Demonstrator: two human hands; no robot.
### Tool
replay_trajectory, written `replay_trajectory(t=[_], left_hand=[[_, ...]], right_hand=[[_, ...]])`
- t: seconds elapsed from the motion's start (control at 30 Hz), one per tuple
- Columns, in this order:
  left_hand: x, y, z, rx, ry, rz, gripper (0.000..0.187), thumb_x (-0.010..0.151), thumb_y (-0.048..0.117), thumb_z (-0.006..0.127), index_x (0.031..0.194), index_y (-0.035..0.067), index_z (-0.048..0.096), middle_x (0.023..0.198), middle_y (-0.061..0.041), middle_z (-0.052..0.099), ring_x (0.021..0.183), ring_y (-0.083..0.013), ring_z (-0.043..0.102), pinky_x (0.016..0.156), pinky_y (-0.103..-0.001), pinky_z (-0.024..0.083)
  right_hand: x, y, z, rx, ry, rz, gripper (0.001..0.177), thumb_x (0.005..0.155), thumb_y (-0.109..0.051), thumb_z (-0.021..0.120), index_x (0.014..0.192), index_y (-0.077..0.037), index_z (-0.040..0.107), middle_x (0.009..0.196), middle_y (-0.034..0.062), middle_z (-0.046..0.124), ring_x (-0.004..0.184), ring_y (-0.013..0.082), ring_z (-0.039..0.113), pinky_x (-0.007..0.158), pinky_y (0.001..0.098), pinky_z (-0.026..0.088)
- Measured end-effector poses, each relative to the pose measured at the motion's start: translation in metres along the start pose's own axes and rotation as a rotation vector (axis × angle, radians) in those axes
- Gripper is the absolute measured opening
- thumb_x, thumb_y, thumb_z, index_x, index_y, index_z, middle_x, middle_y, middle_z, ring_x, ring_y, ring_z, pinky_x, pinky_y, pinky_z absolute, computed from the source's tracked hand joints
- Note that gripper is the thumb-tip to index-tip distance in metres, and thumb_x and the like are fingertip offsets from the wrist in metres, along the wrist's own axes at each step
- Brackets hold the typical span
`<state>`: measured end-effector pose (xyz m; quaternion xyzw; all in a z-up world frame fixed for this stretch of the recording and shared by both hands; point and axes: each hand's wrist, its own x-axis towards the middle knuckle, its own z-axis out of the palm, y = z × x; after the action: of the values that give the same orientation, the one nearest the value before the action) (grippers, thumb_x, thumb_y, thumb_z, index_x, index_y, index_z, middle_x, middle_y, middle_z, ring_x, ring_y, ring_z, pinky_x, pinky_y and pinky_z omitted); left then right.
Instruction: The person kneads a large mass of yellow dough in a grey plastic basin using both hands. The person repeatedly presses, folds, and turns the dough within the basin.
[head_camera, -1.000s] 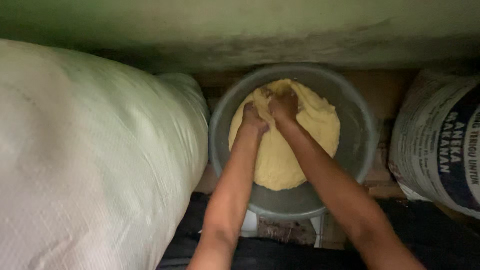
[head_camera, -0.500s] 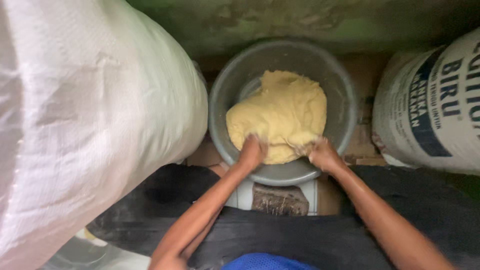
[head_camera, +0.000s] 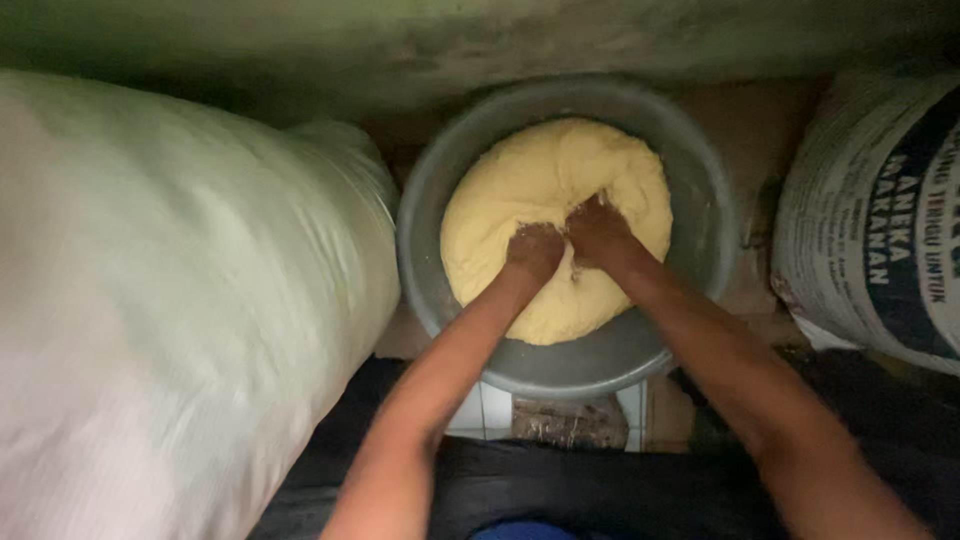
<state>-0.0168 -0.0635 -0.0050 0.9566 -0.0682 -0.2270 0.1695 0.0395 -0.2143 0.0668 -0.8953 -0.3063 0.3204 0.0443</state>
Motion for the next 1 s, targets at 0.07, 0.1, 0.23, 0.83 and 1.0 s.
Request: replay_trajectory(t=[0.07, 0.1, 0.23, 0.83, 1.0], left_hand=[[0.005, 0.003, -0.007, -0.008, -0.059, -0.052, 0.027, 0.093, 0.013, 0.052, 0.100, 0.003, 0.076, 0.106, -0.021, 0.074, 0.099, -0.0342, 0.073, 0.083, -0.045, 0.059], [-0.002, 0.004, -0.010, -0.013, -0.089, -0.080, 0.027, 0.094, 0.012, 0.051, 0.099, 0.004, 0.076, 0.107, -0.021, 0.074, 0.101, -0.0341, 0.073, 0.085, -0.044, 0.059], [-0.055, 0.008, -0.025, 0.001, 0.063, 0.120, 0.024, 0.090, 0.011, 0.053, 0.099, 0.005, 0.075, 0.106, -0.021, 0.074, 0.101, -0.0374, 0.071, 0.089, -0.050, 0.055], [0.080, -0.071, -0.049, -1.208, 0.257, -0.606, 0.031, 0.085, 0.018, 0.065, 0.108, -0.004, 0.068, 0.105, -0.027, 0.070, 0.102, -0.0416, 0.068, 0.090, -0.049, 0.054], [0.077, -0.065, -0.056, -1.178, 0.279, -0.561, 0.032, 0.085, 0.018, 0.068, 0.106, -0.005, 0.067, 0.103, -0.028, 0.070, 0.100, -0.0430, 0.068, 0.088, -0.049, 0.054]], right_hand=[[-0.001, -0.005, -0.003, 0.002, 0.033, -0.005, 0.053, 0.069, -0.021, 0.084, 0.112, 0.006, 0.070, 0.131, 0.0294, 0.059, 0.127, 0.0426, 0.053, 0.104, 0.0499, 0.044], [-0.010, -0.015, 0.000, 0.004, 0.048, -0.009, 0.056, 0.067, -0.023, 0.085, 0.112, 0.006, 0.070, 0.131, 0.0296, 0.059, 0.128, 0.0428, 0.052, 0.103, 0.0495, 0.045], [-0.067, -0.035, 0.002, 0.111, 0.215, 0.058, 0.034, 0.076, -0.021, 0.079, 0.102, -0.002, 0.074, 0.122, 0.0239, 0.065, 0.126, 0.0397, 0.056, 0.113, 0.0498, 0.043], [0.091, -0.048, -0.061, 1.410, 0.427, 0.658, 0.053, 0.091, -0.020, 0.068, 0.136, -0.001, 0.048, 0.130, 0.0165, 0.061, 0.119, 0.0282, 0.062, 0.099, 0.0398, 0.052], [0.107, -0.035, -0.062, 1.371, 0.438, 0.637, 0.046, 0.091, -0.020, 0.069, 0.129, 0.000, 0.055, 0.123, 0.0165, 0.065, 0.115, 0.0295, 0.064, 0.098, 0.0416, 0.053]])
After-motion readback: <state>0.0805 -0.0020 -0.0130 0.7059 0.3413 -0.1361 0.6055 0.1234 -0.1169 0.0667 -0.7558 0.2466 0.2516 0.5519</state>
